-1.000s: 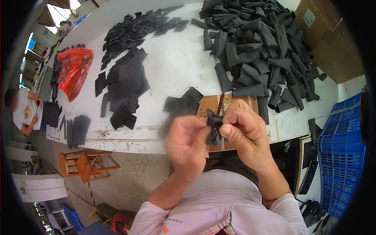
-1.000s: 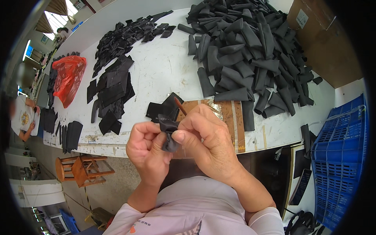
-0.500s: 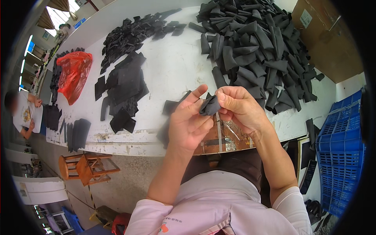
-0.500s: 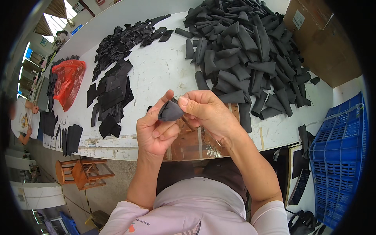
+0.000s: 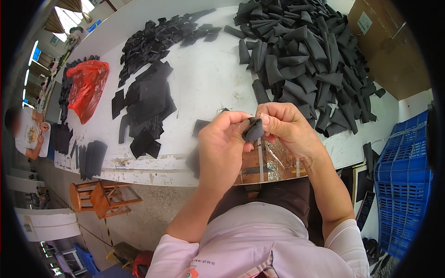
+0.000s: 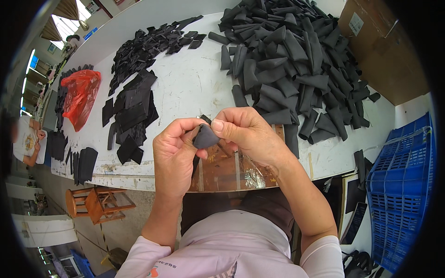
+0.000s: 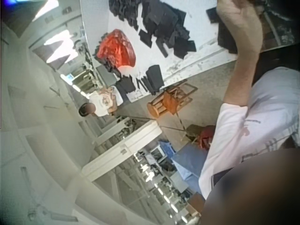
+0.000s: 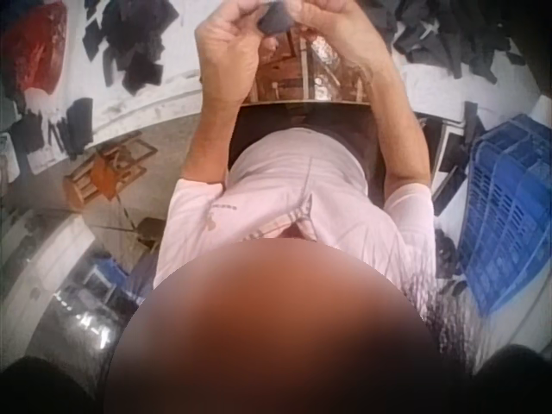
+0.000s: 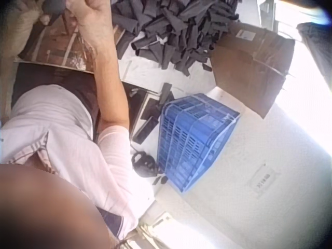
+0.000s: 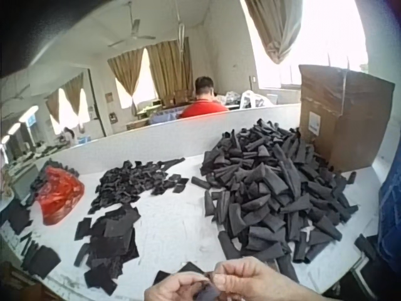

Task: Applying adhesive and folding small black rubber or synthetic pieces for manufacturing.

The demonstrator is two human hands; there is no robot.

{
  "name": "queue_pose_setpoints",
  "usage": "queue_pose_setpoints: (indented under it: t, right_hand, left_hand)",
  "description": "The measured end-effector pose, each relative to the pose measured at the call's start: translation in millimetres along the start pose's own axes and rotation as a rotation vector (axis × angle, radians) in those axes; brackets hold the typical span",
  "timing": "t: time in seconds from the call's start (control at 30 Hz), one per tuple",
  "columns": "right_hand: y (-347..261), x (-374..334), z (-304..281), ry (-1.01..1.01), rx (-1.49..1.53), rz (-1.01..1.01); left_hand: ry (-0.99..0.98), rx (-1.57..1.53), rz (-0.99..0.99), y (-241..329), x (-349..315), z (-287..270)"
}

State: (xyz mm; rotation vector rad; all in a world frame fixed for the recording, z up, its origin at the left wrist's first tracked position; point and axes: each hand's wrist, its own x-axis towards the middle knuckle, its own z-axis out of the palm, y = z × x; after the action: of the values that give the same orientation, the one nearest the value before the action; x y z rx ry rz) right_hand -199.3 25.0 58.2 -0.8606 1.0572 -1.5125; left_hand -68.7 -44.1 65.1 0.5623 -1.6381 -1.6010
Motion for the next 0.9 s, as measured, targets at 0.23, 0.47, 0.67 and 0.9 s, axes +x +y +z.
queue_pose_setpoints:
  t: [0.23, 0.47, 0.67, 0.9]
  right_hand:
    - [-10.0, 4.4, 1.6, -0.006, -0.007, -0.008]
    - [20.0, 3.5, -7.2, -0.094, 0.061, 0.033]
    - [1.7, 16.1, -9.0, -0.154, 0.015, -0.040]
    - [36.4, 7.1, -20.3, -0.221, 0.125, 0.062]
  left_hand:
    - [-0.185, -1.122, -0.542, 11.9, 10.4, -12.0]
    - [-0.245, -1.229, -0.616, -32.9, -9.0, -20.7]
    - [-0.323, -1.464, -0.639, -3.0, 0.2, -10.0]
    - [-0.102, -0.840, -0.419, -42.6, -22.9, -14.3]
